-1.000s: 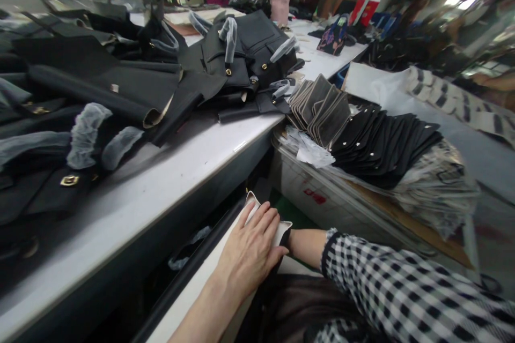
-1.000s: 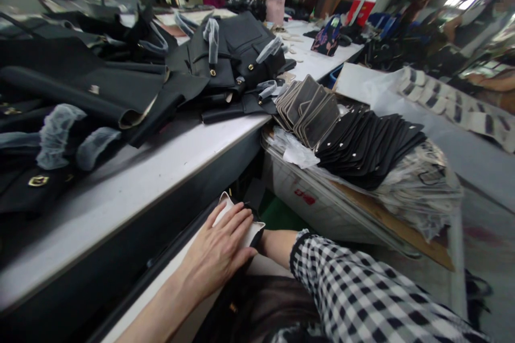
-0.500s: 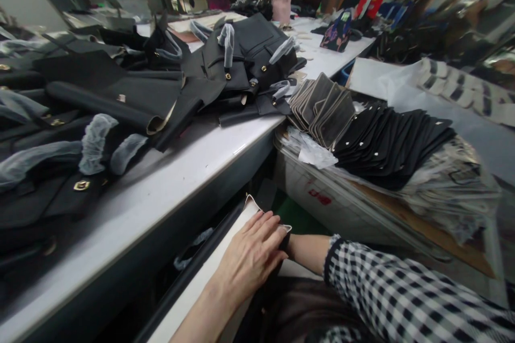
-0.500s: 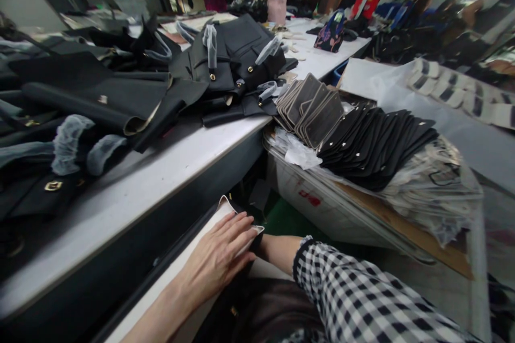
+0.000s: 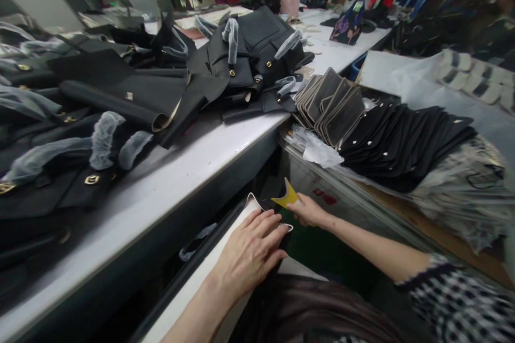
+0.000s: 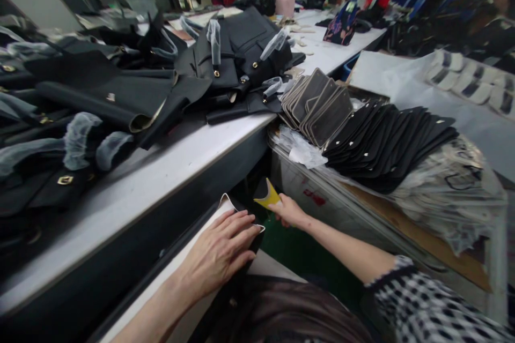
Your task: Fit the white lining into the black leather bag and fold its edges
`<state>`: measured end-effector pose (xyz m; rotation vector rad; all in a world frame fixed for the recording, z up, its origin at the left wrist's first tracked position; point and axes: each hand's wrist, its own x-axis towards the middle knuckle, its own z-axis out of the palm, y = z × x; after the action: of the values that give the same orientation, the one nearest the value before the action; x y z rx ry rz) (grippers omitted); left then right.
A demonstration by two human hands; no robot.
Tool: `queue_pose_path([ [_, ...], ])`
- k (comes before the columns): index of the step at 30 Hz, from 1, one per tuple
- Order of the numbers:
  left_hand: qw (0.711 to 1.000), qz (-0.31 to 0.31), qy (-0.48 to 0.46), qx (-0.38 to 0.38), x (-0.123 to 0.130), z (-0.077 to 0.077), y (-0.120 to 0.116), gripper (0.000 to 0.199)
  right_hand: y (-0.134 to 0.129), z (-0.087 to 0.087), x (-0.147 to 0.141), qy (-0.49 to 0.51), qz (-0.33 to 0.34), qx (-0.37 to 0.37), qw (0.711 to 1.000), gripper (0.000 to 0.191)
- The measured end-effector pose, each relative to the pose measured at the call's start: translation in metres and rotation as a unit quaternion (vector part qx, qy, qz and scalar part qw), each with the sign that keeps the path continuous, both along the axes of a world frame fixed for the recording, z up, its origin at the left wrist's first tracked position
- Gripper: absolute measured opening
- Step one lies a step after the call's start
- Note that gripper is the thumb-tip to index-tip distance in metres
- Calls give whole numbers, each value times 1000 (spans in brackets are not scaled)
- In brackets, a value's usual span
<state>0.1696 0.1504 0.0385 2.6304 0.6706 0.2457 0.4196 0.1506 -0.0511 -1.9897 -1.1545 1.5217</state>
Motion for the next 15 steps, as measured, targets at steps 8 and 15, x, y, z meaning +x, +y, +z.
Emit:
queue_pose_path([
  [8,1000,10,-1,-7,1,0,-1,46,-27,86,60,62,247,-76,964,47],
  [15,999,20,3,-26,3,6,0,50,-32,90,18,-3,261,-36,965,40],
])
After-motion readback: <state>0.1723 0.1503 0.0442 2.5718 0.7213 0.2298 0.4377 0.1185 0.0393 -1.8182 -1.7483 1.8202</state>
